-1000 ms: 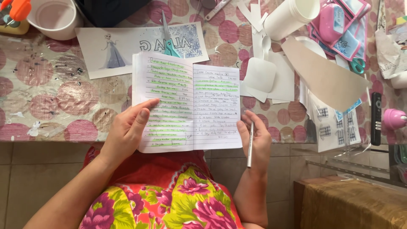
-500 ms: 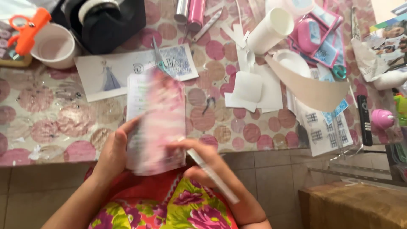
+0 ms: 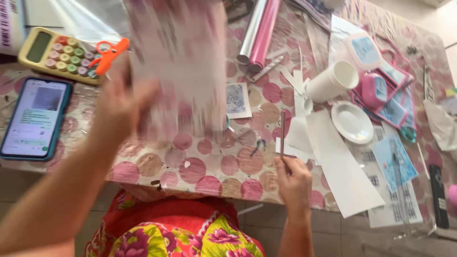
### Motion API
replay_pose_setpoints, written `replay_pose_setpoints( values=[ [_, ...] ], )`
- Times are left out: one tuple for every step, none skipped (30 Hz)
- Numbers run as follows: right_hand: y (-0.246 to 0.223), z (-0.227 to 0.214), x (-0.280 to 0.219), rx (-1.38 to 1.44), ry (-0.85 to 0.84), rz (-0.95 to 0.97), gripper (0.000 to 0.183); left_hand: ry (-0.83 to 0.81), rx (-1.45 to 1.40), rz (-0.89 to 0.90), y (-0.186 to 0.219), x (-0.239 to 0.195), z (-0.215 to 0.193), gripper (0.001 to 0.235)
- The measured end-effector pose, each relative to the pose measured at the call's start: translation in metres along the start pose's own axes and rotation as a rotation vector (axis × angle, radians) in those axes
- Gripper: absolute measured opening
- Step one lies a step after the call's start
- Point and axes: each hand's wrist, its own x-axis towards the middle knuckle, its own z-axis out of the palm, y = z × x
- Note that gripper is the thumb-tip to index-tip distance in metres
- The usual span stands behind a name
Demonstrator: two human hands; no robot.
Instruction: Cutting out a printed design and applying it to a plastic cup.
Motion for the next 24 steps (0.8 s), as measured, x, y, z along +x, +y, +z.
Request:
replay_pose_setpoints(
  values=[
    [0.006,0.003,0.007,0.003,-0.002,-0.011,0.024,0.011,0.003,0.004,-0.001,0.013,-0.006,0.054],
    [0.012,0.003,0.011,-0.064,-0.009,-0.016,0.025,0.04,0.075,0.034,-0.002,0.024,-0.01,0.055],
    [0.018,0.004,0.015,-0.132,-0.016,-0.02,0.027,0.068,0.148,0.062,-0.004,0.033,-0.011,0.057],
    [0.022,0.008,0.021,-0.133,-0.02,-0.016,0.027,0.086,0.221,0.087,-0.006,0.042,-0.013,0.058],
    [0.026,0.012,0.028,-0.165,-0.015,-0.006,0.027,0.102,0.294,0.112,-0.009,0.052,-0.016,0.06],
    [0.03,0.015,0.035,-0.199,-0.008,0.003,0.028,0.119,0.366,0.139,-0.011,0.063,-0.017,0.062],
    [0.031,0.017,0.04,-0.201,-0.011,0.007,0.028,0.135,0.437,0.166,-0.016,0.072,-0.02,0.064],
    [0.032,0.019,0.047,-0.27,-0.019,0.006,0.028,0.15,0.506,0.2,-0.02,0.083,-0.022,0.066],
    [0.033,0.021,0.055,-0.338,-0.027,0.006,0.029,0.166,0.576,0.233,-0.024,0.094,-0.023,0.067],
    [0.027,0.024,0.057,-0.339,-0.023,0.01,0.029,0.18,0.645,0.268,-0.031,0.102,-0.026,0.07],
    [0.022,0.027,0.06,-0.43,-0.024,0.012,0.03,0.195,0.715,0.303,-0.037,0.111,-0.028,0.072],
    [0.017,0.029,0.063,-0.524,-0.027,0.013,0.032,0.209,0.783,0.335,-0.044,0.119,-0.03,0.074],
    [0.002,0.032,0.065,-0.527,-0.026,0.017,0.032,0.224,0.851,0.368,-0.055,0.125,-0.033,0.076],
    [-0.014,0.036,0.065,-0.344,-0.099,-0.001,0.03,0.238,0.921,0.399,-0.065,0.128,-0.037,0.078],
    [-0.03,0.04,0.066,-0.161,-0.169,-0.019,0.028,0.252,0.992,0.429,-0.076,0.132,-0.041,0.08],
    [-0.042,0.051,0.065,-0.159,-0.169,-0.017,0.028,0.266,1.064,0.463,-0.09,0.134,-0.048,0.083],
    [-0.054,0.062,0.064,-0.086,-0.244,-0.155,0.024,0.28,1.136,0.496,-0.104,0.134,-0.054,0.085],
    [-0.066,0.072,0.064,-0.011,-0.32,-0.294,0.022,0.296,1.209,0.528,-0.118,0.133,-0.059,0.087],
    [-0.08,0.079,0.07,-0.01,-0.321,-0.295,0.022,0.295,1.211,0.528,-0.123,0.114,-0.046,0.087],
    [-0.096,0.086,0.075,-0.019,-0.386,-0.29,0.028,0.189,1.181,0.539,-0.127,0.095,-0.033,0.079],
    [-0.111,0.093,0.08,-0.028,-0.452,-0.286,0.036,0.084,1.149,0.551,-0.132,0.076,-0.021,0.07],
    [-0.105,0.106,0.086,-0.025,-0.451,-0.284,0.036,0.081,1.151,0.553,-0.137,0.061,-0.008,0.07],
    [-0.099,0.118,0.091,-0.168,-0.445,-0.251,0.039,-0.07,1.099,0.566,-0.141,0.046,0.005,0.06],
    [-0.093,0.131,0.096,-0.313,-0.439,-0.219,0.043,-0.218,1.041,0.578,-0.145,0.029,0.017,0.052]
  ],
)
